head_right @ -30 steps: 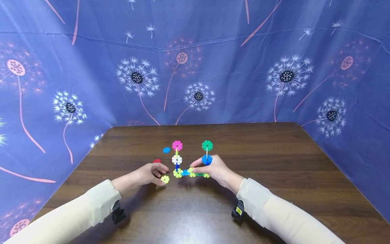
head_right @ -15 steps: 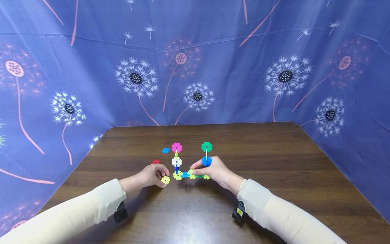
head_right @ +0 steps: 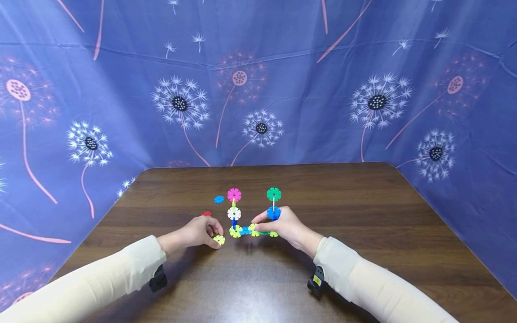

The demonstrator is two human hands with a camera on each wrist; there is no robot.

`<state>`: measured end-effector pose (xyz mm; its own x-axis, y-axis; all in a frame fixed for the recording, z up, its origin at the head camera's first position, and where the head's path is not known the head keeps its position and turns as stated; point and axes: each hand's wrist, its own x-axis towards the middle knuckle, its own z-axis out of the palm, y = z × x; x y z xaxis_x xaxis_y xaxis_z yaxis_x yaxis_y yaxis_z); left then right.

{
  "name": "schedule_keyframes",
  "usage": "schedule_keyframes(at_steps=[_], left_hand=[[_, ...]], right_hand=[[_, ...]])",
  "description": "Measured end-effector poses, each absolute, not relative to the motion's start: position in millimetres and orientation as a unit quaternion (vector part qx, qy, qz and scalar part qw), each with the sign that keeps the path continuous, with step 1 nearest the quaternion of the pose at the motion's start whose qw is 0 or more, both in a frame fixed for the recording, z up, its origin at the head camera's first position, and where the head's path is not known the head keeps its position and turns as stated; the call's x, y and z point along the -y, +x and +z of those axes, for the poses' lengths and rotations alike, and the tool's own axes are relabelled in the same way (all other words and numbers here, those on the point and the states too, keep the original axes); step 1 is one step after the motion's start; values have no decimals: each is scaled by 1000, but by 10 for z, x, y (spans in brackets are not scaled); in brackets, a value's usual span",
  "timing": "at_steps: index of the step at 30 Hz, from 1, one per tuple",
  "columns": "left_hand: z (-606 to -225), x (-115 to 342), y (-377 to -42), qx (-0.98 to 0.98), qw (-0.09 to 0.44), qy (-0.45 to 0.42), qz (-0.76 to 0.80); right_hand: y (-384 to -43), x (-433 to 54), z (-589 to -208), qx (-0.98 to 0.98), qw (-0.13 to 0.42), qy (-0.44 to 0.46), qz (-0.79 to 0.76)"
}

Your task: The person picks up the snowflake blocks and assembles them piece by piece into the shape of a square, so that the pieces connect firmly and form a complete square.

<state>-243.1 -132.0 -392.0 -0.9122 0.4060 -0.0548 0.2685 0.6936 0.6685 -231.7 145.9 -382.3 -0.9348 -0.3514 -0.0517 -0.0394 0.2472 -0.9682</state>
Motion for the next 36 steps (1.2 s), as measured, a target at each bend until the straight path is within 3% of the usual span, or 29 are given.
schedule_keyframes(at_steps=[15, 24, 29, 36], left_hand=[[-3741, 1474, -2607, -876, 158, 157, 428], [-3358, 1457, -2643, -845, 101, 113, 514], [-3185, 1375, -2637, -833, 62, 125, 536], [-3032, 1285, -2609, -830, 46, 152, 535]], right_hand=[[-2329, -1489, -3849, -781, 116, -142, -597], [-2331, -1521, -3843, -772, 124, -149, -605], [-2331, -1520, -3846, -771, 123, -150, -607], [-2331, -1501, -3850, -777, 118, -152, -599]])
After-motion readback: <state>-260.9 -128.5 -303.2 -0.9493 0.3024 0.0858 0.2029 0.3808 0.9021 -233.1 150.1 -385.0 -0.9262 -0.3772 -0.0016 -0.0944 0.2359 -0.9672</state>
